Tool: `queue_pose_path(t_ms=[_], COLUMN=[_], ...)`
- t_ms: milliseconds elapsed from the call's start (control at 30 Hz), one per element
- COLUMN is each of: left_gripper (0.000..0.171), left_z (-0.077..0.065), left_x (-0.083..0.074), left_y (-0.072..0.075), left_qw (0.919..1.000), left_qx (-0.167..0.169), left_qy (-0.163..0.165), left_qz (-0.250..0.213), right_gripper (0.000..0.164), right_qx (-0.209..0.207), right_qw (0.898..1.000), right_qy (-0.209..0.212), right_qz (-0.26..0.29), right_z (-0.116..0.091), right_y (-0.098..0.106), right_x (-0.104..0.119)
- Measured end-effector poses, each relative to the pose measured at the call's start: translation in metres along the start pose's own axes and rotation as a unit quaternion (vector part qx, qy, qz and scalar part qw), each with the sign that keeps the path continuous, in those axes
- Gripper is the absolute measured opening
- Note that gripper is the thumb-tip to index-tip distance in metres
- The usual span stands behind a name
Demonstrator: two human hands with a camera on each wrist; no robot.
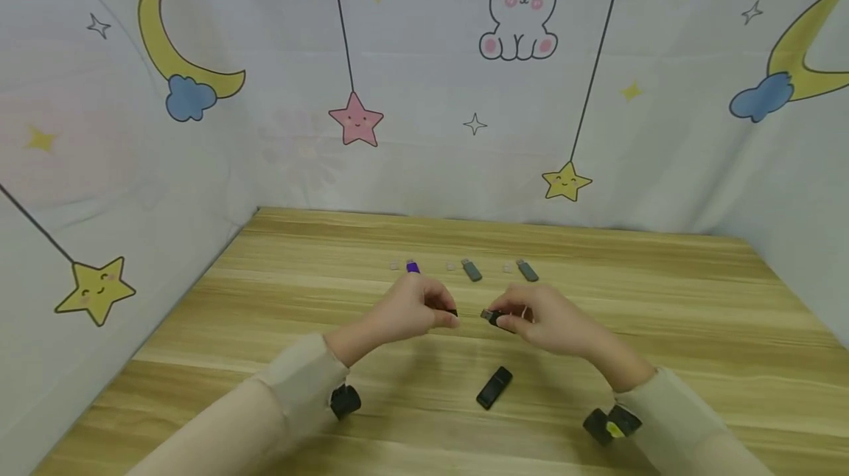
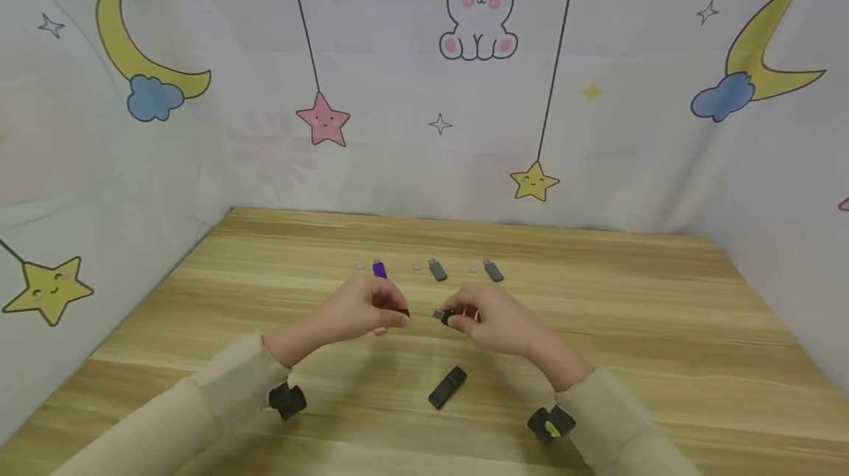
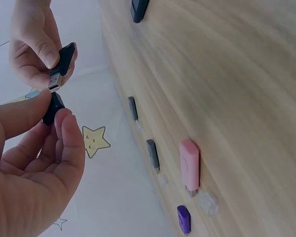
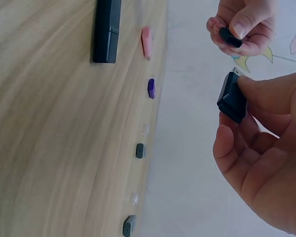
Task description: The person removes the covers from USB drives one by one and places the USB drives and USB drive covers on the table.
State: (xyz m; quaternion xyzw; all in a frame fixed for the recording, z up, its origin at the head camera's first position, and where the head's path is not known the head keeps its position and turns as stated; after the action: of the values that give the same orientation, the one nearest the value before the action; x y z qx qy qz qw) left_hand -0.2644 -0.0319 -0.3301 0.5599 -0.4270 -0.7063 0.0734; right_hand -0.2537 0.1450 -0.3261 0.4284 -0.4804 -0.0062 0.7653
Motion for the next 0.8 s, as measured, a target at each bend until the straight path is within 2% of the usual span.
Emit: queue_pose_path(t_ms=[133, 367, 633, 800], left_gripper=[0.008, 0.006, 0.010, 0.010], left_z=[0.006, 0.018, 0.034, 0.042], left_x=[0.005, 0.010, 0.015, 0.021], left_y=[0.003, 0.009, 0.011, 0.008], left_qw=[0.9994, 0.9984, 0.9973, 0.9975], left_qx=[0.003, -0.012, -0.039, -0.032], left_qy=[0.033, 0.054, 0.056, 0.061], left_qz=[-0.010, 0.014, 0.025, 0.019], right_gripper=[0.020, 0.021, 0.025, 0.027], right_qx=[-0.027, -0.069, -0.091, -0.090], right_qw=[0.999, 0.994, 0.985, 0.980], right_qy=[-0.042, -0.081, -0.135, -0.161], right_qz=[0.013, 0.029, 0.057, 0.075], right_z=[0.007, 0.017, 0.027, 0.033], right_y=[0.003, 0.006, 0.004, 0.001], right_x=[-0.008, -0.018, -0.033, -0.043])
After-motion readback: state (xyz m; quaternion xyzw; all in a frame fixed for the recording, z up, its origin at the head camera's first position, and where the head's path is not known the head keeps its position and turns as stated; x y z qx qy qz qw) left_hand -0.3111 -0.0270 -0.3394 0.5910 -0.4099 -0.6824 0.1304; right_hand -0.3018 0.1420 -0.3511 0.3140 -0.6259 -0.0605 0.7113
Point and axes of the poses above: each hand's wrist, its own z-axis towards the middle knuckle, its own y-axis out of the back of the hand, x = y × z, the point moved 6 cm from there along z, towards the middle knuckle, and after that the axes turned 9 degrees about z, right-handed, at the moved point
